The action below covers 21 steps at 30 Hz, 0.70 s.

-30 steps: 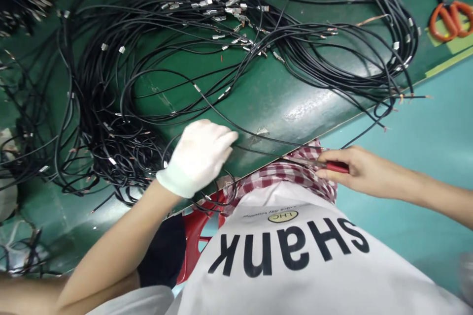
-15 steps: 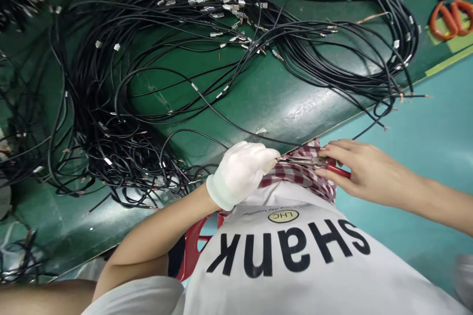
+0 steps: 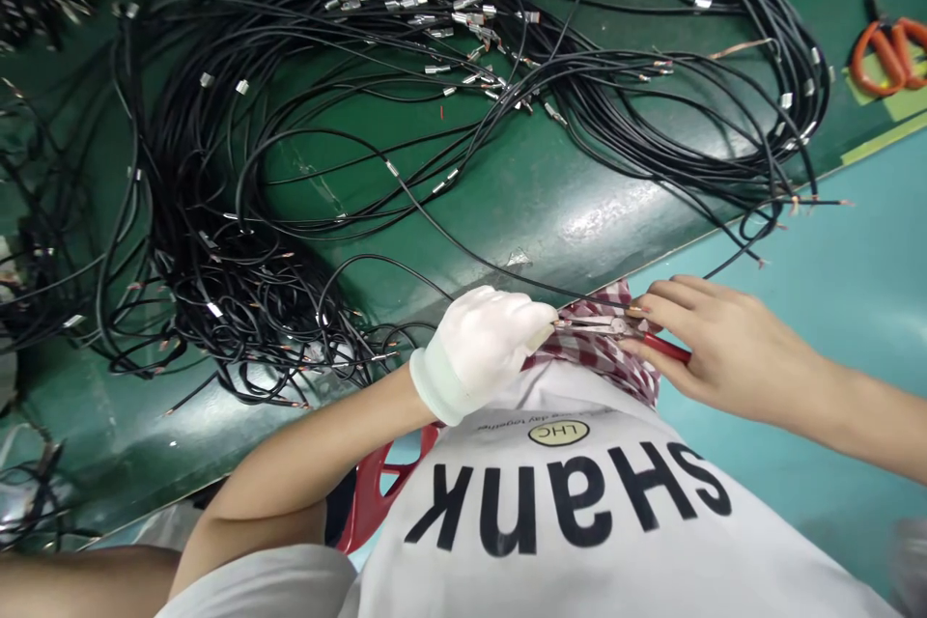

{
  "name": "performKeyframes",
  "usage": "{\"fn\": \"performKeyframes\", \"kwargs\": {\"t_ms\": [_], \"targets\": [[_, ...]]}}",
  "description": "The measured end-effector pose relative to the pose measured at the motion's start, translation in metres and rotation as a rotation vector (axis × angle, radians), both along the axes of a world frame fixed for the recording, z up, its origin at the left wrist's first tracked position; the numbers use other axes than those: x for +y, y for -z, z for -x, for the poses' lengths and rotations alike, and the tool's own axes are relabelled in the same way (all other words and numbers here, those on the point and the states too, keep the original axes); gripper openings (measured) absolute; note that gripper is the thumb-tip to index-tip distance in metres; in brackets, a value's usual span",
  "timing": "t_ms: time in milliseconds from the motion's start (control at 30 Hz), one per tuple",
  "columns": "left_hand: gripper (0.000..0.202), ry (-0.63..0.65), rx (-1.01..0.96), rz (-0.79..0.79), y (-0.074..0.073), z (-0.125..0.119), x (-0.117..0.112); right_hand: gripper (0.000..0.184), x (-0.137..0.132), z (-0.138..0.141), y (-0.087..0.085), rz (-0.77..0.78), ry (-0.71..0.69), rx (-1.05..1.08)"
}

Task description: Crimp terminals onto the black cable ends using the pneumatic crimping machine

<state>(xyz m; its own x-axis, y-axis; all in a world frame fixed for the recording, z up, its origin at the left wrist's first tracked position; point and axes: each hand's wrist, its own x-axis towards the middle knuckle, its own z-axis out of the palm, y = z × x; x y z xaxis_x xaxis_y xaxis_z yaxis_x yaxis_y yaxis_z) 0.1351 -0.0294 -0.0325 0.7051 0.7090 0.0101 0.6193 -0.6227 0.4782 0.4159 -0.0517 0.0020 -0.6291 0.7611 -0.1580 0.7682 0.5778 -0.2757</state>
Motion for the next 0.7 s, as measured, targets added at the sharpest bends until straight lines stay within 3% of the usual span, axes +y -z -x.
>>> {"fn": "performKeyframes", "kwargs": {"t_ms": [700], "targets": [[0.029,0.005,-0.023,0.006,0.0018,0.0008,-0.0031,0.018,-0.0009,0.0021,-0.0049,-0.037,-0.029,-0.039]]}}
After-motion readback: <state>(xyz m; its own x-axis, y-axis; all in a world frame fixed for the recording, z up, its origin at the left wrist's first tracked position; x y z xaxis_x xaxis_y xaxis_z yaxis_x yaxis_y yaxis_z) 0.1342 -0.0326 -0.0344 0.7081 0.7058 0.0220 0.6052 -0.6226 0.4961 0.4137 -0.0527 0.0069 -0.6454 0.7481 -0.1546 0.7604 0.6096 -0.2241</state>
